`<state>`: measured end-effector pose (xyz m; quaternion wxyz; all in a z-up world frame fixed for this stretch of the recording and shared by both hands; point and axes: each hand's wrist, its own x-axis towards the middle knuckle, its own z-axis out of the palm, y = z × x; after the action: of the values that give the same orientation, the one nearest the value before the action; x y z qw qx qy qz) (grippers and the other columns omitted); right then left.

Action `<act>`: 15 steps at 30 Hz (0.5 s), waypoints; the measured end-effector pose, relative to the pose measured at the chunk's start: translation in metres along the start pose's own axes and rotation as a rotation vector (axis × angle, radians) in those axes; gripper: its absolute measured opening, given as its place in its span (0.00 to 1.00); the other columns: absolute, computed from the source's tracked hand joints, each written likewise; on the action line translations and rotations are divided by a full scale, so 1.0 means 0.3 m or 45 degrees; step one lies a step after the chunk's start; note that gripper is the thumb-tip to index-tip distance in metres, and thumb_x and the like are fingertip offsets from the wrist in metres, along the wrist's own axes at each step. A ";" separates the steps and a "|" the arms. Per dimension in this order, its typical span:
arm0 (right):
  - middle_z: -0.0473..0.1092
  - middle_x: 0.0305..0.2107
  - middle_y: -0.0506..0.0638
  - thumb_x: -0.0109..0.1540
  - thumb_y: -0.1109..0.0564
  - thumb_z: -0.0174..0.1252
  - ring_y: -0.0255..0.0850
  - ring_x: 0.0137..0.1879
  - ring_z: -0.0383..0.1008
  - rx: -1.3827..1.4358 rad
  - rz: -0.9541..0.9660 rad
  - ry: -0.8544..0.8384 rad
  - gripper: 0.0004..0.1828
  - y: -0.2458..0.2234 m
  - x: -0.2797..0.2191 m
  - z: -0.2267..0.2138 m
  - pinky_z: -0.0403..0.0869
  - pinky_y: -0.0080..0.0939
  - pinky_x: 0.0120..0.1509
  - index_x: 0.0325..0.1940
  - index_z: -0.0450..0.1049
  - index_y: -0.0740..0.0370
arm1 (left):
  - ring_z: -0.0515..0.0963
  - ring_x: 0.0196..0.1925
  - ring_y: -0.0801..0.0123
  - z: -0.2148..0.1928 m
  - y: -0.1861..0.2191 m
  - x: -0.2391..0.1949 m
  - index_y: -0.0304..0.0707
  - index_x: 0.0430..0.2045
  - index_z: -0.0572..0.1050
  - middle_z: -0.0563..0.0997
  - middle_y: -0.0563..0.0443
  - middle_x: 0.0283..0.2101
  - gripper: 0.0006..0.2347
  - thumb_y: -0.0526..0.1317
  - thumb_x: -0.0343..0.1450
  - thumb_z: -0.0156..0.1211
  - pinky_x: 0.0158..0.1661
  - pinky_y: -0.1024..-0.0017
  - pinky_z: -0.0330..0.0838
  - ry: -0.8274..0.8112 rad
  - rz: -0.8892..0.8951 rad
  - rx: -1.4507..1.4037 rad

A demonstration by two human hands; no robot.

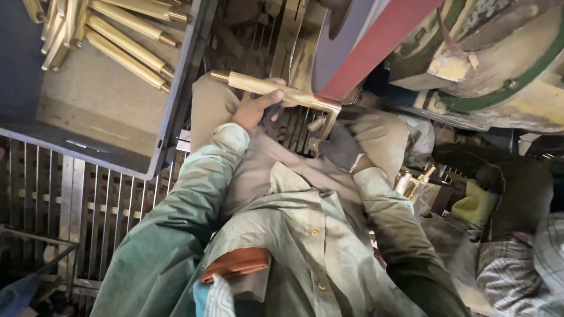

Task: The person picks up metal tubes and fittings one at a time from a bin and presses them against a spinning abrasive belt to polish different sides and joints before setting them aside.

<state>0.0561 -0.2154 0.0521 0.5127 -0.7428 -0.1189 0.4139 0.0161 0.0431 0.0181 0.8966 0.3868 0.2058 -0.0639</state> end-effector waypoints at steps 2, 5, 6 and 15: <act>0.72 0.37 0.49 0.59 0.62 0.61 0.35 0.42 0.73 0.172 0.140 -0.079 0.16 -0.007 -0.017 -0.013 0.75 0.38 0.46 0.50 0.71 0.64 | 0.88 0.43 0.57 -0.007 -0.019 0.014 0.27 0.52 0.72 0.83 0.41 0.45 0.21 0.38 0.68 0.70 0.24 0.74 0.71 0.054 -0.071 -0.028; 0.71 0.30 0.48 0.59 0.59 0.61 0.34 0.34 0.72 0.431 0.280 -0.123 0.14 0.004 -0.010 -0.041 0.72 0.36 0.37 0.48 0.73 0.64 | 0.89 0.39 0.57 -0.017 -0.060 0.070 0.24 0.47 0.75 0.84 0.40 0.42 0.19 0.40 0.67 0.71 0.21 0.73 0.70 0.252 -0.141 0.043; 0.71 0.28 0.47 0.59 0.58 0.61 0.34 0.32 0.70 0.474 0.280 -0.099 0.14 0.019 0.000 -0.044 0.70 0.35 0.35 0.48 0.75 0.65 | 0.89 0.38 0.57 -0.022 -0.079 0.088 0.24 0.46 0.75 0.84 0.40 0.41 0.19 0.40 0.68 0.71 0.20 0.73 0.69 0.283 -0.157 0.032; 0.73 0.31 0.45 0.64 0.51 0.57 0.33 0.33 0.70 0.518 0.108 -0.135 0.17 0.048 0.015 -0.085 0.70 0.33 0.37 0.51 0.77 0.65 | 0.87 0.34 0.64 -0.004 -0.102 0.139 0.26 0.43 0.77 0.85 0.46 0.35 0.18 0.44 0.68 0.70 0.18 0.75 0.66 0.323 -0.220 0.076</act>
<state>0.0741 -0.2359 0.0410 0.6272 -0.6055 -0.0286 0.4891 0.0451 0.0247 -0.0204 0.8427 0.3990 0.3481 -0.0975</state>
